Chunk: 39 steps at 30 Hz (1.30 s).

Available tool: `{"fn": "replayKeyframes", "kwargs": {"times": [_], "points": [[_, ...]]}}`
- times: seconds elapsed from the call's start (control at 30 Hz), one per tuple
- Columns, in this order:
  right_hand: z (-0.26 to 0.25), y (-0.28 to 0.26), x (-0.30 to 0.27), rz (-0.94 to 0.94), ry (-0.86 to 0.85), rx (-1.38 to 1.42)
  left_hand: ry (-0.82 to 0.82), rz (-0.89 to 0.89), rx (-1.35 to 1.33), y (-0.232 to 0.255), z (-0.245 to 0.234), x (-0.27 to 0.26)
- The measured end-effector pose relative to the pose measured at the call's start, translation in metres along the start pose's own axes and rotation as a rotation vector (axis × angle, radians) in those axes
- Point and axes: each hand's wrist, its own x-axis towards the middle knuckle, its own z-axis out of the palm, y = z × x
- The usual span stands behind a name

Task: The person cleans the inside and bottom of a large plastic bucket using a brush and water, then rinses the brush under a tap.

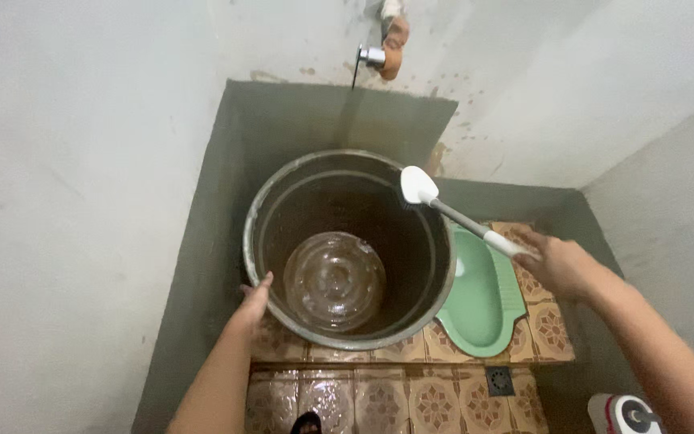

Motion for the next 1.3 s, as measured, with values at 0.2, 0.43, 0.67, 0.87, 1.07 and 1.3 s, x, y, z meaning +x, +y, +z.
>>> {"fn": "replayKeyframes", "kwargs": {"times": [0.2, 0.43, 0.67, 0.87, 1.07, 1.3], "points": [[0.022, 0.001, -0.036, 0.301, -0.149, 0.428, 0.281, 0.357, 0.553, 0.022, -0.006, 0.001], [0.039, -0.011, -0.023, 0.218, -0.102, 0.317, 0.503, 0.707, 0.867, 0.105, -0.022, -0.085], [0.08, -0.027, 0.023, 0.086, -0.001, 0.232, 0.583, 0.838, 0.879, 0.142, -0.036, -0.129], [0.094, -0.111, 0.101, 0.013, 0.137, 0.178, 0.552, 0.765, 0.918, 0.127, -0.039, -0.146], [0.054, -0.149, 0.084, -0.024, 0.116, 0.2, 0.53, 0.738, 0.95, 0.123, -0.039, -0.143], [0.057, -0.177, 0.101, -0.016, 0.15, 0.189, 0.541, 0.734, 0.944, 0.124, -0.046, -0.137]]}}
